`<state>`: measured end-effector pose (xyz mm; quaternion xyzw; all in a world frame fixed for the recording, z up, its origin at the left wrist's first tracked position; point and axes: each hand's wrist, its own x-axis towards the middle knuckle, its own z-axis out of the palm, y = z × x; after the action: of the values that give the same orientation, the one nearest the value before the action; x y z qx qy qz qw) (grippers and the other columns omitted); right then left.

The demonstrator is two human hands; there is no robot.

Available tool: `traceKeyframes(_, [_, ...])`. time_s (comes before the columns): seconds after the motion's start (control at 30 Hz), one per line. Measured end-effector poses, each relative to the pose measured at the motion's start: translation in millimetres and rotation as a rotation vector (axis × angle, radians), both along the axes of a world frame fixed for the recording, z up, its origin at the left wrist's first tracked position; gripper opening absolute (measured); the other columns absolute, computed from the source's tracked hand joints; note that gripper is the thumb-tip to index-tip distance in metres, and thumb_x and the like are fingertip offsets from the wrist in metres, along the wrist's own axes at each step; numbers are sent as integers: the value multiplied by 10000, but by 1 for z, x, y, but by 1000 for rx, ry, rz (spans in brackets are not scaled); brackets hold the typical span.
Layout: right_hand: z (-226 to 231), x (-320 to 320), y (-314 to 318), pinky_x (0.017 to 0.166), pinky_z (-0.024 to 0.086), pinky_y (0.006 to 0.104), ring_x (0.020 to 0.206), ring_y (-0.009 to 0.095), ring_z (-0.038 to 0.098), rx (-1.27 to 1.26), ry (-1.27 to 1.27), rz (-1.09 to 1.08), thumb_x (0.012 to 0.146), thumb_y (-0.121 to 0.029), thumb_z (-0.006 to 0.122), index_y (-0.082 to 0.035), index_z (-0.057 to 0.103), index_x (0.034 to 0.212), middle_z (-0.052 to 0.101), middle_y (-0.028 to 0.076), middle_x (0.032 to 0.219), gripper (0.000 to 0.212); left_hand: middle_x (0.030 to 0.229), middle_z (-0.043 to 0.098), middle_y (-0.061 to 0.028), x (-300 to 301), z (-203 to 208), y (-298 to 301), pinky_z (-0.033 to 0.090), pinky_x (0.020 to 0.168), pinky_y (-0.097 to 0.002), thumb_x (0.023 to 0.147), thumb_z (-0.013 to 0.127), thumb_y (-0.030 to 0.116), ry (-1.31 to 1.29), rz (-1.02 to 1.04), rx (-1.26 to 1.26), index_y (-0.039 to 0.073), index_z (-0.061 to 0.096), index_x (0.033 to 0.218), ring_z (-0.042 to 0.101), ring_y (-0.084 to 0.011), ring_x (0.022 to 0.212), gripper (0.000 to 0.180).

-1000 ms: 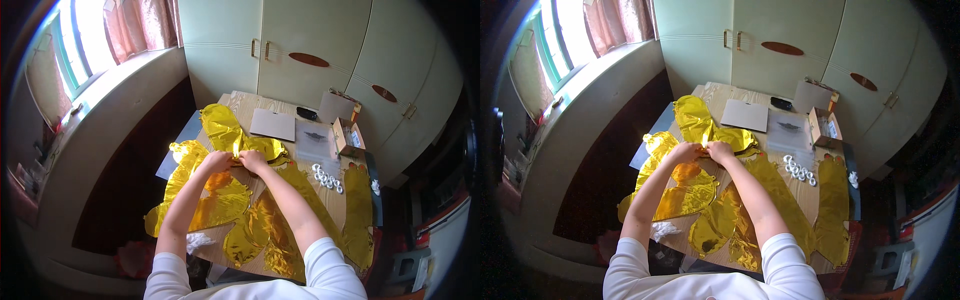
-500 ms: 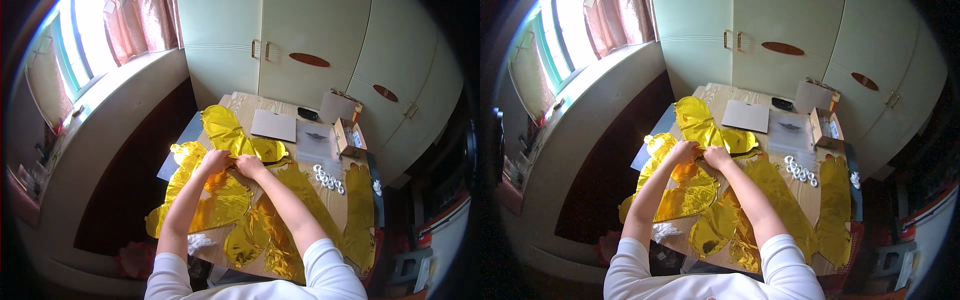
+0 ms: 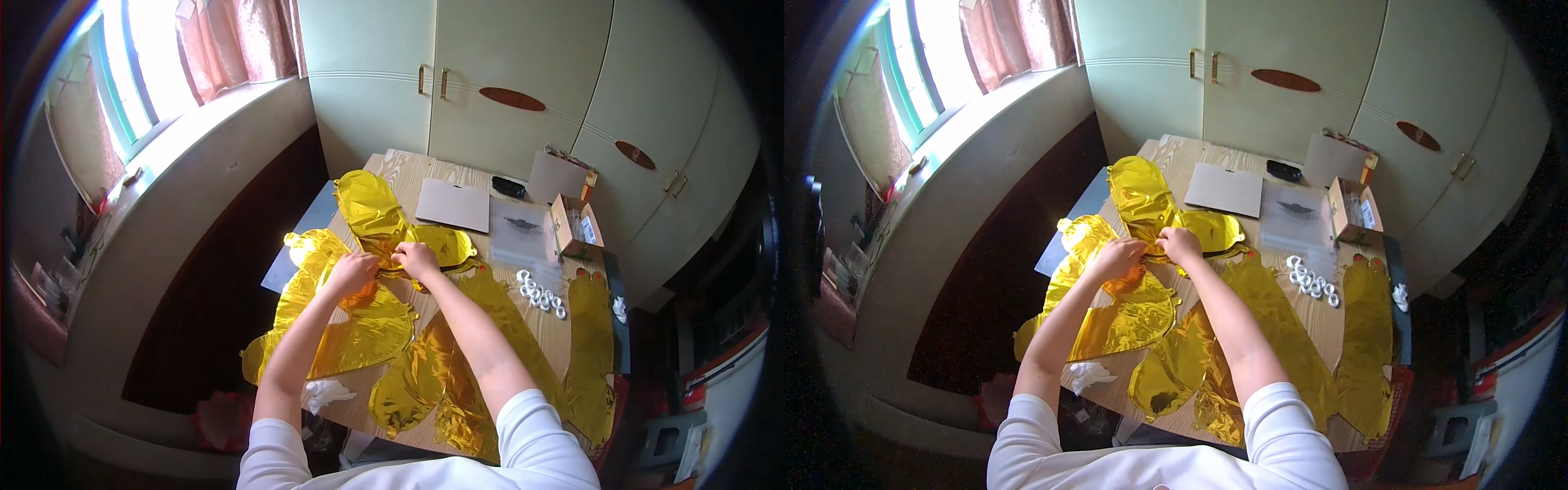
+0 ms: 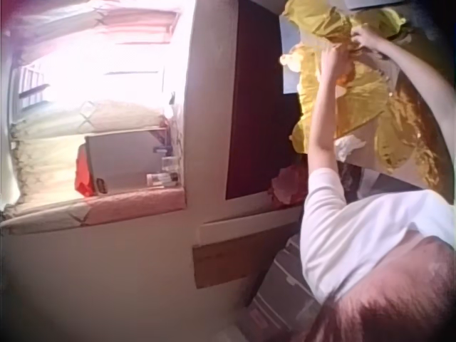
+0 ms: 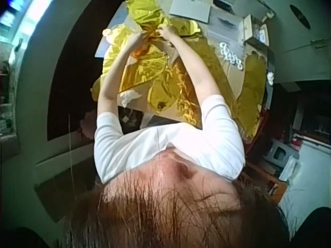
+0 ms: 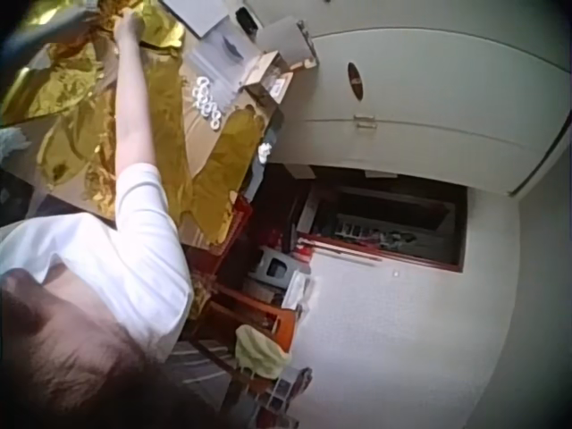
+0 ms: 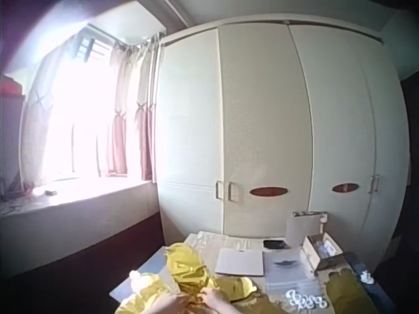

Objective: The recorder folds and organizes gold foil sheets on a table template.

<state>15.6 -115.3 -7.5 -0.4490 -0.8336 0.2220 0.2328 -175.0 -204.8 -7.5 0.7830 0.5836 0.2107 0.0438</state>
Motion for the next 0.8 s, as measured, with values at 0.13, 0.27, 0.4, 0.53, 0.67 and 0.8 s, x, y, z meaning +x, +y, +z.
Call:
traceKeyframes(0.13, [22,7,9,742,536,451,828,351,677,144,118,-140,880,-300,646,-114,699,991,705,152,868,223,1411,486,-157,10,-5,9,366,1060,-435,914,556,435,109,-24,-99,215,572,1303,453,-288,1314,447])
traceKeyframes(0.27, [72,33,29,716,531,468,810,384,672,343,261,-254,916,-273,618,-98,669,992,697,173,843,197,1473,395,-217,22,1,6,332,1070,-490,895,550,529,221,76,-159,305,518,1367,374,-361,1368,523])
traceKeyframes(0.4, [142,75,23,653,515,484,778,381,660,535,255,-250,943,-236,563,-107,608,1003,693,157,860,149,1476,390,-217,23,-1,10,311,1074,-505,880,560,553,233,85,-196,339,496,1386,338,-377,1388,553])
traceKeyframes(0.53, [184,123,-33,571,512,403,699,290,654,988,35,3,893,-140,580,-103,595,1008,650,96,808,122,1431,454,-235,22,-7,11,349,1042,-504,897,549,517,228,74,-149,276,502,1395,397,-357,1354,555])
traceKeyframes(0.67, [173,154,-137,519,462,284,596,133,554,1318,-198,292,790,-115,634,-89,563,874,561,26,761,113,1360,526,-181,53,-3,-17,397,1013,-480,958,431,613,-1242,125,-505,32,470,1390,499,-307,1261,725])
traceKeyframes(0.8, [127,193,-239,582,481,291,703,174,614,1073,-355,406,782,-157,619,-81,617,844,661,81,906,98,1254,556,-208,110,43,-76,513,932,-487,983,385,585,-1739,-19,-959,21,274,1481,584,-315,1132,760])
